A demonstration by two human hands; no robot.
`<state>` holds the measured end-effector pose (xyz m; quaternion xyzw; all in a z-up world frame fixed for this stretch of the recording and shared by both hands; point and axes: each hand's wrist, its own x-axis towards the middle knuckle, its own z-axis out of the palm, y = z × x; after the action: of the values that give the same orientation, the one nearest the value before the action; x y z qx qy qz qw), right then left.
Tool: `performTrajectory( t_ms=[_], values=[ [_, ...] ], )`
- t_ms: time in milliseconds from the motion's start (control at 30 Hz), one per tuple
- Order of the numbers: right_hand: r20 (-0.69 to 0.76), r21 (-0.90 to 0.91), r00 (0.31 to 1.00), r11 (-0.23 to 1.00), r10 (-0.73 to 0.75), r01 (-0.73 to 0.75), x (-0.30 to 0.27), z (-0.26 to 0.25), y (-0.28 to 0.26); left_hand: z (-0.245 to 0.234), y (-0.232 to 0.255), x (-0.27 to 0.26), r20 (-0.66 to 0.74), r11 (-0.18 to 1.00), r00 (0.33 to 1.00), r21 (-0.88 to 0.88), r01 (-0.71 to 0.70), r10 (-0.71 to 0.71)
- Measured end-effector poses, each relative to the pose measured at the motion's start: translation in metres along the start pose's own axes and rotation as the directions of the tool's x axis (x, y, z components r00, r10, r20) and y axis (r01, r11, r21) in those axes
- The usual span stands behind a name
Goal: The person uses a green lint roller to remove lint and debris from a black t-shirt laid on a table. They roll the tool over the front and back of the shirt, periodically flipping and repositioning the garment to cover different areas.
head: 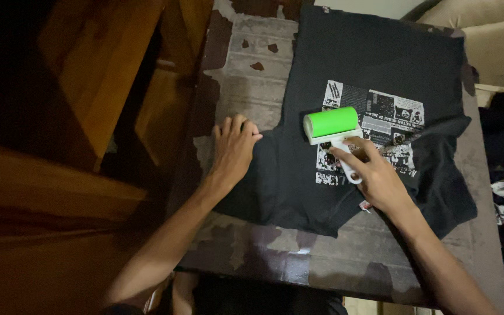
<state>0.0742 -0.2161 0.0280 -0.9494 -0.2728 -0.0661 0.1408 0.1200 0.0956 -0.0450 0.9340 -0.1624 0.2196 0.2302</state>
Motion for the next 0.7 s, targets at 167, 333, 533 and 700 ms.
performTrajectory(
  t_ms=[167,333,533,700],
  values=[
    [0.039,0.022,0.997,0.997,0.071,-0.072,-0.013,0.003,0.002,0.001,-0.003,-0.004,0.016,0.998,1.000,0.054,0.018,-0.019],
    [0.116,-0.051,0.985,0.991,0.132,-0.127,-0.017,0.004,0.002,-0.006,-0.006,-0.002,0.009,1.000,1.000,0.025,-0.002,0.002],
    [0.075,0.038,0.990,0.992,0.119,-0.122,-0.010,-0.010,-0.010,-0.020,-0.006,0.008,0.156,0.983,0.980,-0.114,0.142,-0.123],
    [0.372,0.090,0.892,0.946,0.259,-0.312,0.005,-0.037,-0.017,-0.032,-0.005,0.017,0.260,0.967,0.935,-0.020,0.255,-0.241]
  ],
)
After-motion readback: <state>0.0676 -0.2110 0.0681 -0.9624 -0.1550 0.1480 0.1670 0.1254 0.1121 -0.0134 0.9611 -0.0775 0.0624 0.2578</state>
